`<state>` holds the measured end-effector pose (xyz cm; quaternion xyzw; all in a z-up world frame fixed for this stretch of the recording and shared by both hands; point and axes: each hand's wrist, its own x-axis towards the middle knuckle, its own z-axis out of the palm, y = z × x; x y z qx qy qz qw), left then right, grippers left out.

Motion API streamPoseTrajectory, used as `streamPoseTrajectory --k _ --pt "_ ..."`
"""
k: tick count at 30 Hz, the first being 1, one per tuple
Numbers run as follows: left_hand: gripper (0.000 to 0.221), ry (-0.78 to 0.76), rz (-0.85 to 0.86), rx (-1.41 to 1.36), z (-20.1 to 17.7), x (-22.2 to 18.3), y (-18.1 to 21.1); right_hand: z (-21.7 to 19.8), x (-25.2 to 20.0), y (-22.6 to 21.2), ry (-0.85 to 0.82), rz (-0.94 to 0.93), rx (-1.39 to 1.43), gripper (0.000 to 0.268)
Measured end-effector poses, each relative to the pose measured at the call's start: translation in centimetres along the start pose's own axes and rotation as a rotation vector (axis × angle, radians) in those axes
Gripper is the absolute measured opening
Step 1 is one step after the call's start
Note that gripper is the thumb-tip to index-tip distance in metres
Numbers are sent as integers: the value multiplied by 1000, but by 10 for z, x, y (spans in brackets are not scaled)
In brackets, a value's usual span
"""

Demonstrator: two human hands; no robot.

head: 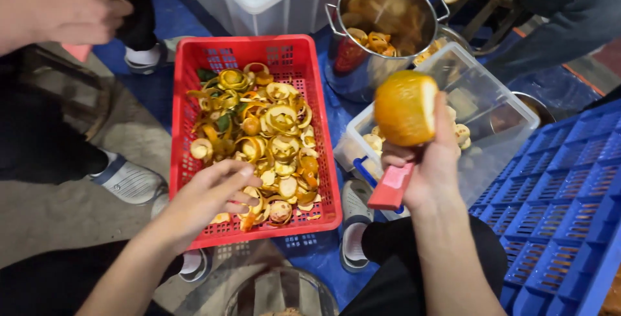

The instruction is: Manually peeling the skin off oranges using a knife and sorting them into containers.

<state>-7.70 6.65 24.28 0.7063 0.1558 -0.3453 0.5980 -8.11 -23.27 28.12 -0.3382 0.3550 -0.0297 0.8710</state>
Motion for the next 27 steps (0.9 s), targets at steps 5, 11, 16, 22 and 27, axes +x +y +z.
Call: streamPoseTrajectory --k 5,11,16,22,27 --pt "67 -41 306 -36 4 -3 -19 27 -18 47 -94 12 -183 61" --pt "76 -104 362 -72 4 -19 3 41 -20 96 -187 25 -307 53" --pt "90 -141 501 -231 14 -11 12 57 -28 115 -248 -23 -383 44" --pt "68 45 619 -556 11 -13 22 74 -28 107 -341 -84 -561 41" --pt "59 91 503 -880 0 -13 30 89 -47 84 -519 -466 -825 43"
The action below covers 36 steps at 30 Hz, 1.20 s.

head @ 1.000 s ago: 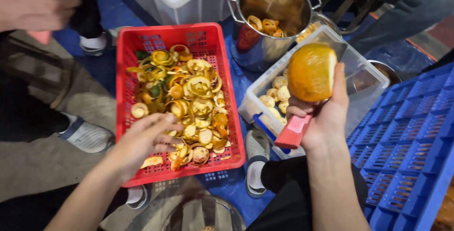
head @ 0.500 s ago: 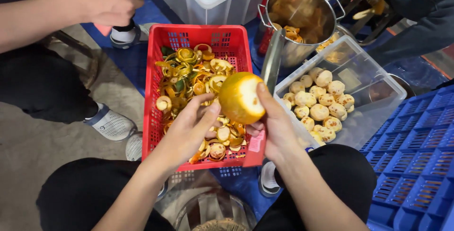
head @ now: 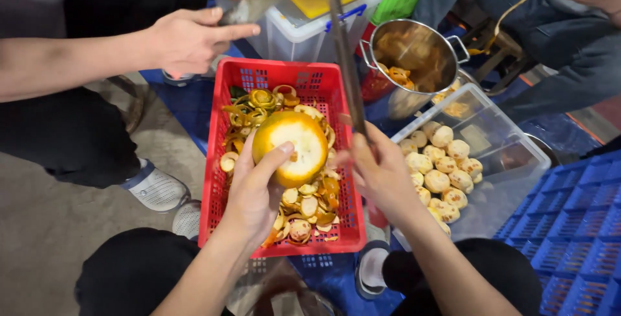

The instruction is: Manually peeling the skin off oranges using a knife and sorting them into containers.

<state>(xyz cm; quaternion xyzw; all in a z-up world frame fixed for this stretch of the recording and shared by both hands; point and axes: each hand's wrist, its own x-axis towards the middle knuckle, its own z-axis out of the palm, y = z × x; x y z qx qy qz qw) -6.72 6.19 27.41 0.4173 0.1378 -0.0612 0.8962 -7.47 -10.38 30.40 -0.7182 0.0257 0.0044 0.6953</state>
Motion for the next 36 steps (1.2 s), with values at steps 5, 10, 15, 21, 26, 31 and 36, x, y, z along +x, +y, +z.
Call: streamPoseTrajectory --k 5,10,15,21,26,31,36 --pt "61 -21 24 -37 -8 1 2 -33 -6 38 -161 -113 -171 67" --pt "72 -194 16 -34 -16 3 -1 -21 -23 17 -199 -225 -635 64" --pt "87 -255 96 45 -24 4 -12 -21 -31 13 -260 -135 -669 66" --pt "89 -250 197 115 -23 -1 -20 -21 -31 15 -236 -178 -738 69" --pt "74 -284 299 59 -22 4 -21 -19 -32 17 -245 -224 -722 67" --pt "62 -369 223 -157 -13 1 -16 -14 -31 16 -210 -268 -726 65" --pt "62 -364 58 -172 -37 16 -26 -16 -28 19 -197 -346 -745 62"
